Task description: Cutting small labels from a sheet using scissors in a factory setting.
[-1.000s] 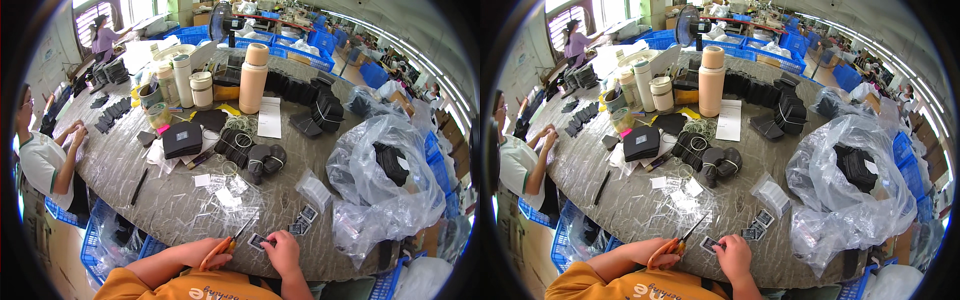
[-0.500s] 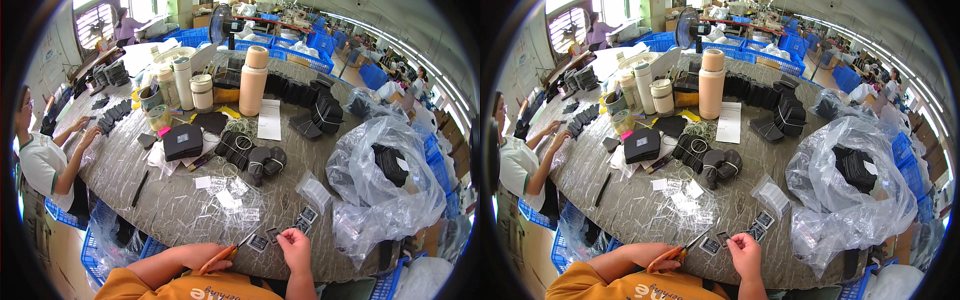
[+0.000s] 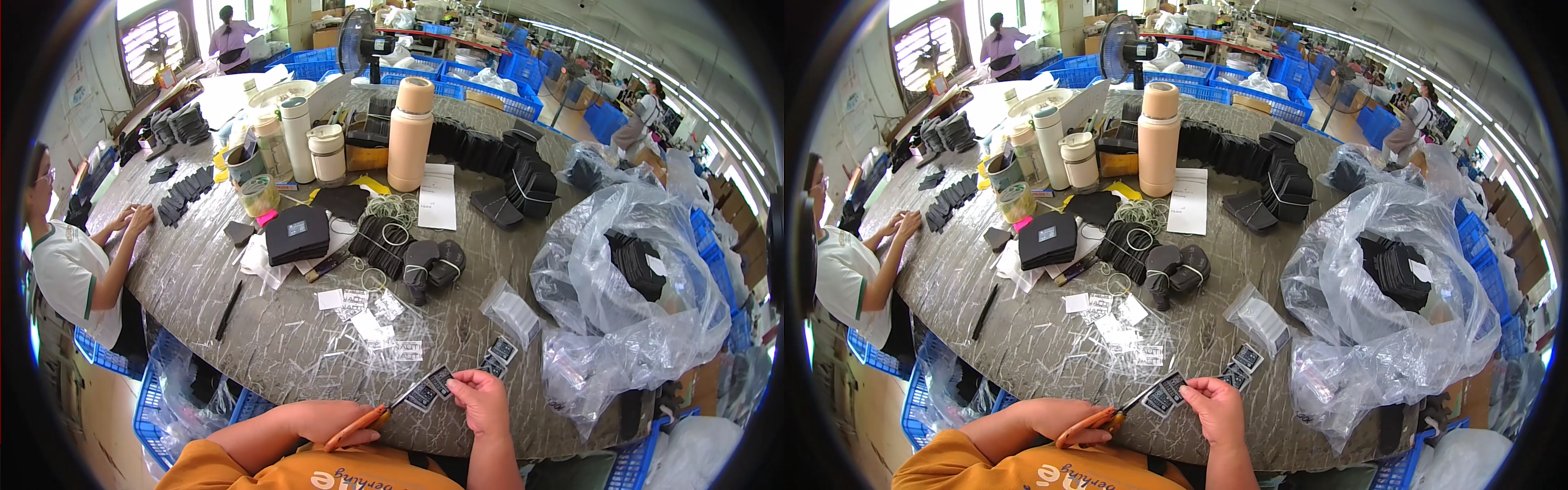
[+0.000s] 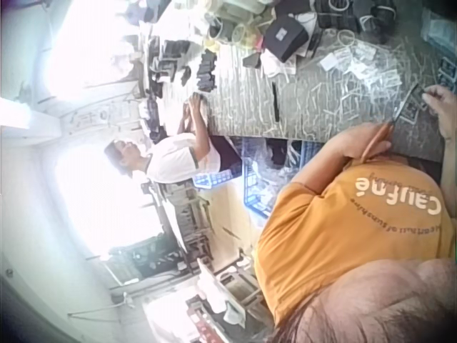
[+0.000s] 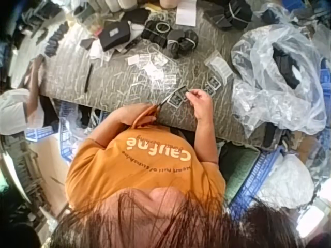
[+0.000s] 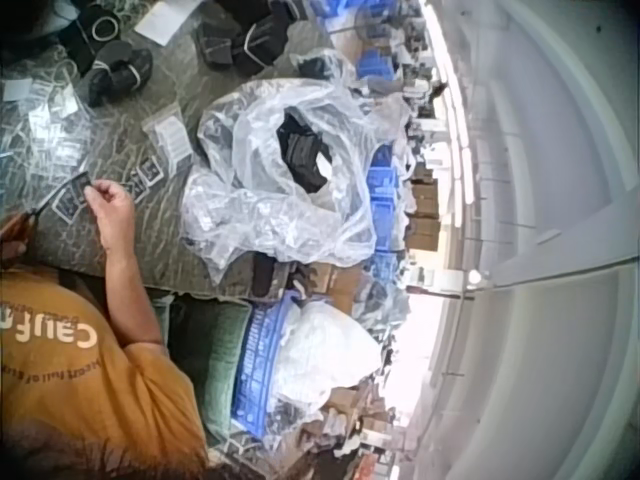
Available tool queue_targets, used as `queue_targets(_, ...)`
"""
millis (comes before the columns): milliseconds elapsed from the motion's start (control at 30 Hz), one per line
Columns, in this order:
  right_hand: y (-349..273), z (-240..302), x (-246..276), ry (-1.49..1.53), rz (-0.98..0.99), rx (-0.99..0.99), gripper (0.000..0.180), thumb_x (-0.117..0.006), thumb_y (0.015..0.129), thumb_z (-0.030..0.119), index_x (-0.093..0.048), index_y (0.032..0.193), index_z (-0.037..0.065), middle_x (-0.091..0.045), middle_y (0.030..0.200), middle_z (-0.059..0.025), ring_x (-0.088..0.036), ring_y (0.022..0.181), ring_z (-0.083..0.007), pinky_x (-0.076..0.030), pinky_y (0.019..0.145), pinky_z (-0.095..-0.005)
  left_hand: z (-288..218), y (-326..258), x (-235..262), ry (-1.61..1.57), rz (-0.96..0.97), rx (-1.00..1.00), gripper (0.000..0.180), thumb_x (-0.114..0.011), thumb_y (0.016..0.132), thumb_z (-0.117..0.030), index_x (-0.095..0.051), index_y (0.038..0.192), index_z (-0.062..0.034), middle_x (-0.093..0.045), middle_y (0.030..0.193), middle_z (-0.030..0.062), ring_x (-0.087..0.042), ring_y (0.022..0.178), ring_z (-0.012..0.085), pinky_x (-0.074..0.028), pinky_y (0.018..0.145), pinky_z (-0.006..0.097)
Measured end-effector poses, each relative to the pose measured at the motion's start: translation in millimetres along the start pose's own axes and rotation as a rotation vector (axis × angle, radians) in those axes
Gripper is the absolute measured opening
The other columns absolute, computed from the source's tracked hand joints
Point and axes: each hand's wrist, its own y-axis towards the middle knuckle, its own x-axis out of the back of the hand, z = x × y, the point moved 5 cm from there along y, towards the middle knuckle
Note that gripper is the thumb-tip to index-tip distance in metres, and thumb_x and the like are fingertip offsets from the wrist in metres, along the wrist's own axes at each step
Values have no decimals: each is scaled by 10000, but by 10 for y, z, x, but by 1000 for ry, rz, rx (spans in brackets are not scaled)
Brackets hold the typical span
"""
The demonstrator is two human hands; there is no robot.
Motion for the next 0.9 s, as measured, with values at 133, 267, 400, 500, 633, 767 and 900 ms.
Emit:
queue_targets(133, 8, -19, 6, -23, 22, -38, 140, -691, 750, 10, -624, 872, -8, -609, 697, -19, -528, 553, -56, -397, 488, -171, -20, 3, 3, -8, 17, 14, 353, -451, 932, -336, -486, 842, 3, -539, 700, 178, -517, 626, 321, -402, 596, 395)
queue_targets(267, 15, -31, 6, -12, 47, -46, 144, -693, 747, 10, -626, 873, -7, -612, 703, -18, -530, 558, -53, -397, 490, -165, -23, 7, -4, -21, 11, -19, 341, -453, 933, -326, -484, 847, 2, -535, 687, 170, -507, 608, 308, -403, 585, 387)
queue_targets(400, 14, -29, -7, -20, 52, -66, 145, -694, 745, 9, -627, 873, -6, -617, 714, -19, -524, 553, -49, -398, 490, -161, 7, 5, -14, -12, 5, -14, 337, -455, 934, -323, -486, 847, 1, -530, 675, 164, -500, 595, 293, -402, 577, 382)
queue_targets(500, 15, -15, -15, -23, 54, -70, 143, -692, 747, 8, -627, 874, -6, -620, 718, -21, -519, 549, -45, -397, 489, -157, -12, 0, -3, -3, 20, 12, 336, -456, 933, -323, -486, 853, 2, -532, 683, 161, -502, 603, 287, -403, 583, 381)
queue_targets(633, 23, -23, -16, -23, 68, -76, 138, -688, 750, 3, -626, 873, -10, -621, 719, -22, -516, 546, -42, -395, 486, -153, -73, -15, 15, -28, 13, 21, 338, -458, 932, -325, -486, 861, 4, -537, 696, 161, -504, 613, 284, -405, 589, 381)
queue_targets(767, 16, -4, -23, -23, 67, -73, 136, -687, 750, 0, -625, 870, -14, -621, 718, -23, -515, 544, -42, -395, 485, -152, -85, -21, 14, -25, 29, 36, 336, -458, 931, -325, -485, 866, 4, -538, 706, 162, -505, 620, 285, -406, 595, 382)
queue_targets(900, 29, -18, -11, -25, 78, -79, 136, -688, 749, -2, -626, 870, -20, -623, 719, -26, -522, 548, -46, -403, 488, -154, -80, -17, 13, 0, 27, 16, 325, -452, 933, -315, -480, 873, 3, -534, 703, 163, -501, 616, 289, -406, 594, 385)
